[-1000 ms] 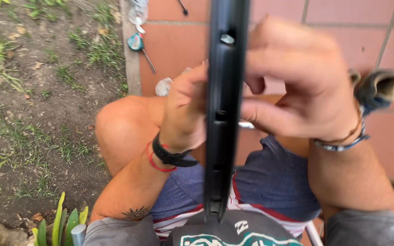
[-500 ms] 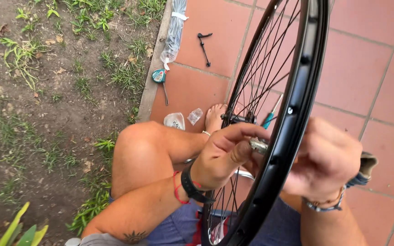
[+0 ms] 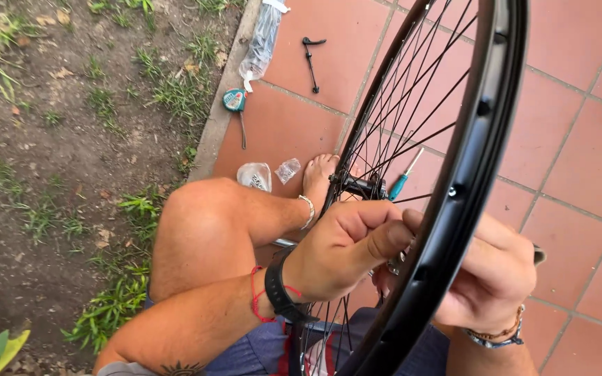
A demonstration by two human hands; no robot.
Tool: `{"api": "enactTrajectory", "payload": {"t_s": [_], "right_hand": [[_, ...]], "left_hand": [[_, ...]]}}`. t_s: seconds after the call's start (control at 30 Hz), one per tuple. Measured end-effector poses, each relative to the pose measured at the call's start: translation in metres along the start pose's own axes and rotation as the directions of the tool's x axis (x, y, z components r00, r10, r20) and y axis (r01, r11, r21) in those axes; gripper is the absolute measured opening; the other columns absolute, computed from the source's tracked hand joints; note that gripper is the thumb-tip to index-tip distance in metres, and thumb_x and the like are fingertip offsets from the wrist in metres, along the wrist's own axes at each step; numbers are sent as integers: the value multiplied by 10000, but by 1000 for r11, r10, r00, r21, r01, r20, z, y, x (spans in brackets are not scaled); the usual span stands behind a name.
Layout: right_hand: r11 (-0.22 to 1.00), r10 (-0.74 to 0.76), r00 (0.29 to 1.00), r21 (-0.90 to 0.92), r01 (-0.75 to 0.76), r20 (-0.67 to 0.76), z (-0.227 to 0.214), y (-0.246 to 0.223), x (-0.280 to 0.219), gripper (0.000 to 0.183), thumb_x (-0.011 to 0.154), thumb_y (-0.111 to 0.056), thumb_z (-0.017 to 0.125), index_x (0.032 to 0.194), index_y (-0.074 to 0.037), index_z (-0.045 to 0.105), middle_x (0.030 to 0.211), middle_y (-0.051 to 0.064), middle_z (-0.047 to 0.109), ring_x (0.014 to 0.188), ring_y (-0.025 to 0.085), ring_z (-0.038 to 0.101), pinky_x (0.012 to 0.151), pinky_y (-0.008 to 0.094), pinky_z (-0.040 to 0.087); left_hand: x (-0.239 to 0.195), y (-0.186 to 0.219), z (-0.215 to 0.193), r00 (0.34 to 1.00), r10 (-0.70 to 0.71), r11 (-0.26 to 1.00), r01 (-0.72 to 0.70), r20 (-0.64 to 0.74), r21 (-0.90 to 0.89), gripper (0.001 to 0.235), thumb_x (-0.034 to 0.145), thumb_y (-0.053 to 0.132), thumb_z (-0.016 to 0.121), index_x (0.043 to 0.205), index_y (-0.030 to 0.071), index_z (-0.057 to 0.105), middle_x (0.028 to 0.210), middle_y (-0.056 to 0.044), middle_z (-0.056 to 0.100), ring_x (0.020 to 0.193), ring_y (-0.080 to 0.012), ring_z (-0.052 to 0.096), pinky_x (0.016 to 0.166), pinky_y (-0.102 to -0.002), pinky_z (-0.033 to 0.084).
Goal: The person is sitting on a tiled floor, working on a bicycle wheel. They use a small metal tool to tighten the spokes of the wheel, rotating the wheel to access different sections.
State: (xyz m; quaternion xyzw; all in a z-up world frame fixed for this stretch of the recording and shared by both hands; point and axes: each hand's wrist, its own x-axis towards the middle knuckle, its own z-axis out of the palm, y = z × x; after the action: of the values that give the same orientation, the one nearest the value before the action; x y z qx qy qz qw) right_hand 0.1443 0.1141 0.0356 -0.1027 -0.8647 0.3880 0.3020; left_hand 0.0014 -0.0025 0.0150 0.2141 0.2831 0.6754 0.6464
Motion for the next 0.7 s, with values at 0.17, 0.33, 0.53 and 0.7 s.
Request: {"api": "enactTrajectory", "payload": {"t_s": [0.17,0.33,0.53,0.7], "right_hand": [[999,-4,999,-34,2,-50,-1,8,-10,509,788,-392,742,1030,52,685,819,119,675,662,209,667,588,294,531],[998,-46,997,-35,44,-63,-1,13,-10,492,823,-395,693,961,76,662,905,198,683,721,317,701,632,368,628],[991,27,993,-125,-41,-117,11,-3,0,604,858,-521,566,935,68,673,781,144,607,711,296,708,596,328,538],[981,-42,923,-192,-35,-384,27,-6,0,382,784,-278,702,718,-15,431,709,177,531,589,278,572,533,389,464]], "left_hand": [[-3,-11,5,999,-12,992,7,-40,-125,325,1042,403,594,1007,80,587,789,-20,567,641,-90,562,583,-210,500],[-3,-9,4,996,-51,990,41,-72,-133,341,1020,424,614,974,86,597,768,-11,572,622,-90,578,556,-212,516],[-8,-23,5,997,-25,958,5,-68,-287,379,1065,355,623,1267,35,595,961,-49,688,813,-102,677,623,-254,595],[-7,-23,-7,995,45,999,-45,93,-1,483,1110,475,482,1332,68,618,1266,-78,679,1178,-152,656,936,-268,576]]}}
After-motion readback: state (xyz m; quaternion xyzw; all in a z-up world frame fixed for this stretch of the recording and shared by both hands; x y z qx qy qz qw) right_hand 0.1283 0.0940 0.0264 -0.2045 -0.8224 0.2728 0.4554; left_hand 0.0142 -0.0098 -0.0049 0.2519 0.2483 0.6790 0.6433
